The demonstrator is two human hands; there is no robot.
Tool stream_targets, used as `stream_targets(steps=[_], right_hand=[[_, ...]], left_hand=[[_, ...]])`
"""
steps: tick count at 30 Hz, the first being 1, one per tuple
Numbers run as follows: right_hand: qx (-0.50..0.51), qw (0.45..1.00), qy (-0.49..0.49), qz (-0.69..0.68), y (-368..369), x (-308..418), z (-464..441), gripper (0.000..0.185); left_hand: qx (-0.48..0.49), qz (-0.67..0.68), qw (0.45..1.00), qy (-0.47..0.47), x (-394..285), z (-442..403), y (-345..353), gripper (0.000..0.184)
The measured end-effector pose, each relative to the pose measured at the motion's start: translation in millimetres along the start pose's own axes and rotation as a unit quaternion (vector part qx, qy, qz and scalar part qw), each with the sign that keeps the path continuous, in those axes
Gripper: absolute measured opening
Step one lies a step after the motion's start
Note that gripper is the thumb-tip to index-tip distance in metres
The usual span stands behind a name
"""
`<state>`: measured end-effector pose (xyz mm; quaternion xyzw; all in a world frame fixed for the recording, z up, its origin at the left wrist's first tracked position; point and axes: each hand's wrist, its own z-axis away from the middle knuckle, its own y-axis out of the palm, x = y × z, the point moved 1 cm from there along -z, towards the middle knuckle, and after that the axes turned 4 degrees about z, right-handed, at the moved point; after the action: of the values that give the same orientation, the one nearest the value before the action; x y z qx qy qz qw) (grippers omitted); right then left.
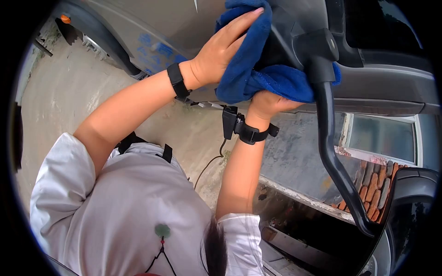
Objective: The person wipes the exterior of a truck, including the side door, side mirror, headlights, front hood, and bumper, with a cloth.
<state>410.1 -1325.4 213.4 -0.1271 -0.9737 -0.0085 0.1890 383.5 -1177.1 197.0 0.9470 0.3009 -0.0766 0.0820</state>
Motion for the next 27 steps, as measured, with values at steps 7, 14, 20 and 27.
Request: stream_targets(steps=[7, 14, 20, 27], right_hand=[[0.054, 0.997, 0.046, 0.010, -10.3, 7.1, -5.4, 0.030], [0.016, 0.918, 0.217, -0.332, -19.8, 68.1, -27.5, 0.043], [-0.055, 0.896, 0.280, -0.341, -95.3, 113.1, -27.4, 0.046], [-0.067, 0.926, 0.254, -0.273, -184.9, 193.3, -85.2, 0.043]], left_hand=[[0.062, -0.058, 0.995, -0.062, -15.2, -19.4, -6.0, 0.053], [0.070, -0.046, 0.996, 0.036, -55.0, -105.4, 20.8, 0.030], [0.179, 0.037, 0.981, 0.070, -123.6, -86.2, 61.2, 0.043], [0.174, 0.014, 0.984, -0.030, -226.1, -106.7, 89.2, 0.036]])
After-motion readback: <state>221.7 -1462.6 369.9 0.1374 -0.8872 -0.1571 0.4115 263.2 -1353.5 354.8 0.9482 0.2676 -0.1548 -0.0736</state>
